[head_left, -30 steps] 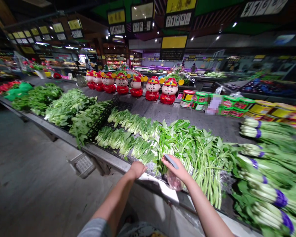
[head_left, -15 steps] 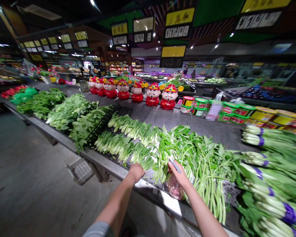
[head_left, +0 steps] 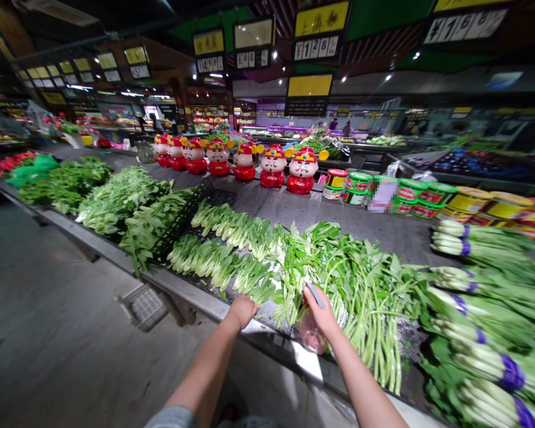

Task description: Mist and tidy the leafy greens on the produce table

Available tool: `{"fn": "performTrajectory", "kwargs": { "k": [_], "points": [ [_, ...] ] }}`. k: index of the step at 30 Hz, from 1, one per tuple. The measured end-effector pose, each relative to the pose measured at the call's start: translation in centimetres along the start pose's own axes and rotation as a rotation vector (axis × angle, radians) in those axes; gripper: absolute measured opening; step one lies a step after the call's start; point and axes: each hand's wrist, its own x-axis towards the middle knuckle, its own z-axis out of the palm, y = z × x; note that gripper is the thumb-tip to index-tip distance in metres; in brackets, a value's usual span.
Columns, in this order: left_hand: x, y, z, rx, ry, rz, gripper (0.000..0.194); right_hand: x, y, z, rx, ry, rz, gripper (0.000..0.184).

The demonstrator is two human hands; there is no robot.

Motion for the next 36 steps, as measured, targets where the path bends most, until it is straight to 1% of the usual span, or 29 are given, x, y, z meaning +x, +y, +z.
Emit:
{"fn": "performTrajectory", "kwargs": {
  "k": [4,8,12,14,16,18,20,22,25,27,29,33,36],
  "points": [
    [0.0,-0.1,0.1,0.002,0.005,0.01,0.054,0.0,0.0,-0.2,0.001,0.009,0.012,0.048],
    [0.0,-0.2,0.2,0.003,0.016,0.012,0.054,0.9,-0.9,-0.3,-0.035,-0.043,0.014,0.047],
    [0.0,-0.2,0.3,0.003,0.017,0.016,0.054,3.2,-3.4,-0.4,-0.067,-0.068,-0.011,0.048],
    [0.0,-0.2,0.2,0.005,0.012,0.011,0.055,4.6,-4.9,-0.3,-0.076,-0.085,-0.046,0.051],
    [0.0,-0.2,0.2,0.007,0.008,0.005,0.057,5.8,-6.3,0.0,-0.087,-0.073,-0.07,0.053],
    [0.0,-0.1,0.1,0.007,0.007,0.003,0.057,6.6,-7.1,0.6,-0.057,-0.056,-0.061,0.054],
    [0.0,-0.1,0.1,0.005,0.007,0.004,0.056,6.9,-7.3,1.2,0.019,-0.054,-0.007,0.054],
    [0.0,0.0,0.2,0.003,0.01,0.006,0.056,6.9,-7.0,1.8,0.082,-0.061,0.043,0.054],
    [-0.1,0.0,0.2,-0.003,0.018,0.009,0.057,6.7,-6.4,2.2,0.116,-0.077,0.075,0.053],
    [-0.2,0.0,0.2,-0.009,0.023,0.012,0.057,6.7,-6.4,1.9,0.125,-0.091,0.089,0.051],
    [-0.2,-0.1,0.2,-0.013,0.027,0.014,0.058,6.8,-6.8,1.1,0.133,-0.098,0.094,0.05],
    [-0.2,-0.1,0.1,-0.014,0.03,0.019,0.058,7.4,-7.8,-1.1,0.166,-0.107,0.087,0.046],
    [-0.2,0.0,0.0,-0.01,0.024,0.025,0.058,7.7,-8.0,-2.7,0.197,-0.075,0.108,0.046]
  ]
}}
